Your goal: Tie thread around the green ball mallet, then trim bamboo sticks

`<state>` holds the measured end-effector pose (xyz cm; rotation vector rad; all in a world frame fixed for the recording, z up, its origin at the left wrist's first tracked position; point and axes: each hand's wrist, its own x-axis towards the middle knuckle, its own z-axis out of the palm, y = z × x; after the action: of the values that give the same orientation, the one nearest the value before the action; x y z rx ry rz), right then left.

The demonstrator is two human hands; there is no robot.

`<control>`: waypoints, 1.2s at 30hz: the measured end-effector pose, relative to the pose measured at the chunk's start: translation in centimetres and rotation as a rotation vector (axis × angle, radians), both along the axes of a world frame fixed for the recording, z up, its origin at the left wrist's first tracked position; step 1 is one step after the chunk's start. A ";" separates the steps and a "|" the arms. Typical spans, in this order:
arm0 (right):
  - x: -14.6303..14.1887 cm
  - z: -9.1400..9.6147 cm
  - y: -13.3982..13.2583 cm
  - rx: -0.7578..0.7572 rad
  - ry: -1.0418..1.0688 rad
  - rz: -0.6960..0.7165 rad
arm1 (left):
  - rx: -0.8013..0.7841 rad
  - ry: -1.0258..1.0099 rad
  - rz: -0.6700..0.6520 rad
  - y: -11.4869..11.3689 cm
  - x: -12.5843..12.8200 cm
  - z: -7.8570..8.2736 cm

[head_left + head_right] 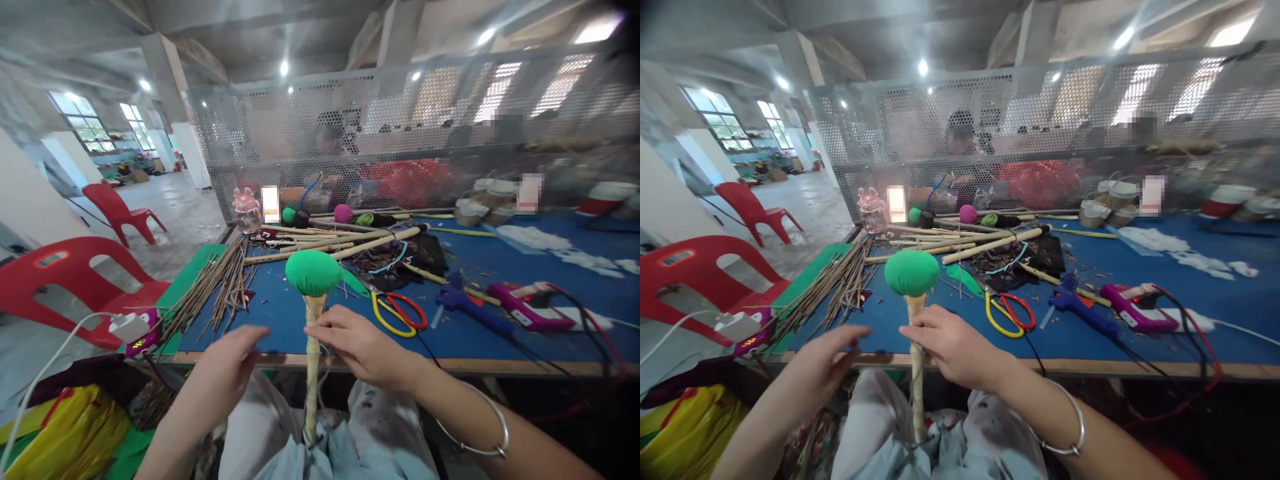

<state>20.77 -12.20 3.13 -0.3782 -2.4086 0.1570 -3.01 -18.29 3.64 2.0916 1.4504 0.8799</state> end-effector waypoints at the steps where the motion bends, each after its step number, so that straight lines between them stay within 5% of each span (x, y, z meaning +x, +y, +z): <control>1: 0.1 0.3 -0.1 -0.030 0.013 0.008 | 0.099 -0.025 0.006 0.4 0.2 0.3; 4: 0.2 1.1 -0.3 -0.096 0.060 0.009 | 0.246 -0.034 -0.286 1.5 2.4 1.3; 6: 0.4 1.5 -0.3 -0.110 0.093 -0.004 | 0.254 0.005 -0.347 2.2 4.0 1.8; 10: 0.4 1.3 -0.1 0.008 0.180 -0.081 | 0.216 -0.011 -0.185 3.0 5.2 2.0; 16: -0.9 -0.5 0.4 0.226 0.415 -0.381 | -0.026 -0.373 -0.135 3.3 5.2 1.7; 22: -1.8 -0.7 0.4 0.291 0.475 -0.324 | -0.261 -0.589 -0.052 3.7 5.8 1.7; 28: -1.6 -0.7 0.5 0.263 0.442 -0.265 | -0.394 -0.629 -0.018 3.6 6.0 2.0; 36: -1.8 -1.2 -0.3 -0.019 0.571 -0.151 | -0.336 -0.804 -0.023 2.9 5.5 1.4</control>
<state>18.93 -12.50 1.92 -0.4524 -1.8113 0.1900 2.47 -15.36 5.05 1.2687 1.0318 1.1824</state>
